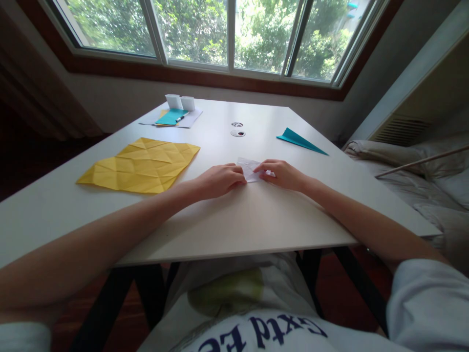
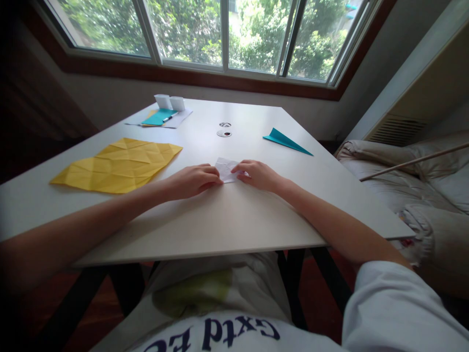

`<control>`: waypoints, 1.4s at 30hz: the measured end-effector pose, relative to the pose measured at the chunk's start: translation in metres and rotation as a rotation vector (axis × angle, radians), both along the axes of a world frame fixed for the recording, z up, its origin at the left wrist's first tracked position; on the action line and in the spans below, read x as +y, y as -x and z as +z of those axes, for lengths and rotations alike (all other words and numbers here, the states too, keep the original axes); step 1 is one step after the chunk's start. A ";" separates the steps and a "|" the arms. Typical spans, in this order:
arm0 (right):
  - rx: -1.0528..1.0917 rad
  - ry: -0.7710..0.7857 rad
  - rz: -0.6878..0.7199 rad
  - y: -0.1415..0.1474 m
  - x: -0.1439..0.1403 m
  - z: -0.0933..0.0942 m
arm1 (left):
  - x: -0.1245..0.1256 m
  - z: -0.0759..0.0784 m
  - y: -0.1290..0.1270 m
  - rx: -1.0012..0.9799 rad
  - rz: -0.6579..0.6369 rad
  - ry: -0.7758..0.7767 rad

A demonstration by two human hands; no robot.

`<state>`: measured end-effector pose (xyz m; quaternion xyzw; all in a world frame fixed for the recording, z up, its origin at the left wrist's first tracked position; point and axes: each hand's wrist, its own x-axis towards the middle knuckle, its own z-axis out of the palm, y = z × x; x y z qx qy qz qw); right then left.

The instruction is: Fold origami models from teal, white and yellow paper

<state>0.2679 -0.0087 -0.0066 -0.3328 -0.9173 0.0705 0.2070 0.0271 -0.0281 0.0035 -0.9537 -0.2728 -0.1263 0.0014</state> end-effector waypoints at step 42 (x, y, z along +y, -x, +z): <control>-0.050 0.004 0.044 -0.002 0.005 -0.001 | 0.012 0.029 0.027 0.110 0.022 0.067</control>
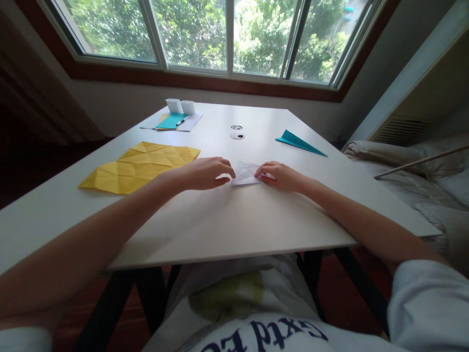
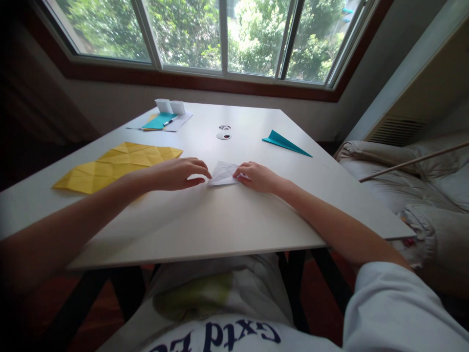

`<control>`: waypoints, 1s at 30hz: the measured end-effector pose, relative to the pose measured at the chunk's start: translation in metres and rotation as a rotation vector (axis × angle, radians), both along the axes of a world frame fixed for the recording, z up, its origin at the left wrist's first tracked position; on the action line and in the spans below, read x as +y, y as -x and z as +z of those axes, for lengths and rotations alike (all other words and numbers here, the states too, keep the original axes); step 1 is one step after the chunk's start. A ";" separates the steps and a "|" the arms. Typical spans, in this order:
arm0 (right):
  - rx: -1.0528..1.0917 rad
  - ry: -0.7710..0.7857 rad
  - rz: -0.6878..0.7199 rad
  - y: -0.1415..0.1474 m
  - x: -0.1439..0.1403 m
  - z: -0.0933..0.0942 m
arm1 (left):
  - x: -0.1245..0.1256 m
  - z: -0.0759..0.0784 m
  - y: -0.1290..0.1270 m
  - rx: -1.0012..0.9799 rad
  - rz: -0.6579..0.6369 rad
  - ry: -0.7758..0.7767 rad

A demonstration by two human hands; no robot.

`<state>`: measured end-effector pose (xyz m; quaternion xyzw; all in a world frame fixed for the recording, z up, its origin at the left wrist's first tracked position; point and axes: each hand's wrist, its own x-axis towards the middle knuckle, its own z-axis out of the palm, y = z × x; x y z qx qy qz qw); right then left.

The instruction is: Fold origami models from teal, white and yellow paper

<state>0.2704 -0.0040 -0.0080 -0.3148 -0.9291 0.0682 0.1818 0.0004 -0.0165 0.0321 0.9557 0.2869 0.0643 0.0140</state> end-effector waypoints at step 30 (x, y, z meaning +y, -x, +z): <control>-0.047 -0.056 0.008 0.001 -0.003 0.000 | -0.012 -0.019 -0.018 -0.003 -0.123 -0.015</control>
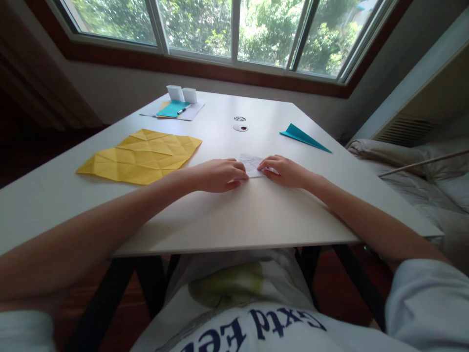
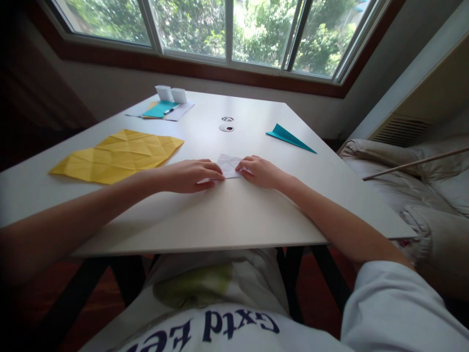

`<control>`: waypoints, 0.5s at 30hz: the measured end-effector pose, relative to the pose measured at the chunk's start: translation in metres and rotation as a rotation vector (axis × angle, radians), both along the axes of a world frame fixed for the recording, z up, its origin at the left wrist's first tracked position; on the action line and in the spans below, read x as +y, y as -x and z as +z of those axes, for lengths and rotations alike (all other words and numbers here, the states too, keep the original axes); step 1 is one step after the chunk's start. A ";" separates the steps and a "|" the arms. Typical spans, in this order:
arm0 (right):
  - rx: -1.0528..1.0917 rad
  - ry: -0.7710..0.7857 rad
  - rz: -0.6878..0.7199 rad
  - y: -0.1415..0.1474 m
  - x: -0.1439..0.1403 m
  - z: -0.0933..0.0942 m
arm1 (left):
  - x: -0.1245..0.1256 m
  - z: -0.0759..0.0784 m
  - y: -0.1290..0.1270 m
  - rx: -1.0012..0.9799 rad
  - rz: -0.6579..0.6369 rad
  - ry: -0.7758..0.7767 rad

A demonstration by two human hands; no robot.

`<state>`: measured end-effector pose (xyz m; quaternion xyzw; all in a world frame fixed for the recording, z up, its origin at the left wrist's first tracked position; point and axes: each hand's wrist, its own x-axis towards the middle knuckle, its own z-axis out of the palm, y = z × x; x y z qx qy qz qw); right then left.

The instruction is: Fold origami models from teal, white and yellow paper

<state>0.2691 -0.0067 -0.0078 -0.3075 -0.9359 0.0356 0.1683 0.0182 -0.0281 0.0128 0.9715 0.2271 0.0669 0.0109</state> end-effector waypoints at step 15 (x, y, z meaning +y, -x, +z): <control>-0.104 -0.191 0.044 0.010 -0.014 0.000 | -0.005 0.005 -0.003 0.083 0.017 -0.022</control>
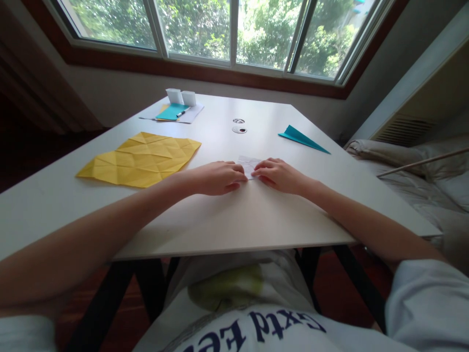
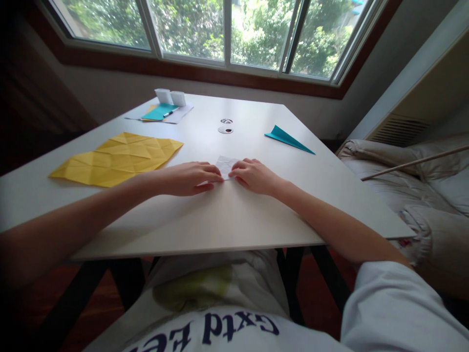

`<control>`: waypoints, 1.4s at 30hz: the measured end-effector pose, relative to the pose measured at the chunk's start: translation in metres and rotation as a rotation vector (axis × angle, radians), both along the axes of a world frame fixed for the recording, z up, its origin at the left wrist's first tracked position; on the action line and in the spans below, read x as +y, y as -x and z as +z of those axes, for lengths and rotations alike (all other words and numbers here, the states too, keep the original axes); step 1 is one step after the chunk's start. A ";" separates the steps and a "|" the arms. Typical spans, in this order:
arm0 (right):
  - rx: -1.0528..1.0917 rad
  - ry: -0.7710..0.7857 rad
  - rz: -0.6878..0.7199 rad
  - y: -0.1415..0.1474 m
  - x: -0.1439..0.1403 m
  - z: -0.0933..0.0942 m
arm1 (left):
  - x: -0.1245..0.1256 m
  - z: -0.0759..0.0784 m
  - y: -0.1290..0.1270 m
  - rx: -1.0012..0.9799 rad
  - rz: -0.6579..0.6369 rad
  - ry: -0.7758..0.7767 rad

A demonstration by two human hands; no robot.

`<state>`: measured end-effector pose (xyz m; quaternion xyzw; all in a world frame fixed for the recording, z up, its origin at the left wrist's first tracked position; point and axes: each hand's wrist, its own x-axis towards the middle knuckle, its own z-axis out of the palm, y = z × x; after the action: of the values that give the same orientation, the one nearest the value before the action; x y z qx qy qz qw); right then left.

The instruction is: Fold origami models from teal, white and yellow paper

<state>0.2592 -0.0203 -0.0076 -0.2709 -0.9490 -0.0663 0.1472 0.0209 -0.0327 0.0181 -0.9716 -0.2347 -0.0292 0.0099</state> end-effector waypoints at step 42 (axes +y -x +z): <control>-0.062 0.163 0.137 0.009 -0.021 0.021 | 0.017 -0.004 0.012 0.024 0.178 -0.088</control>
<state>0.2498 -0.0413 0.0133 -0.2141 -0.9717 0.0130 0.0993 0.0093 -0.0154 0.0139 -0.9459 -0.3183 -0.0270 0.0577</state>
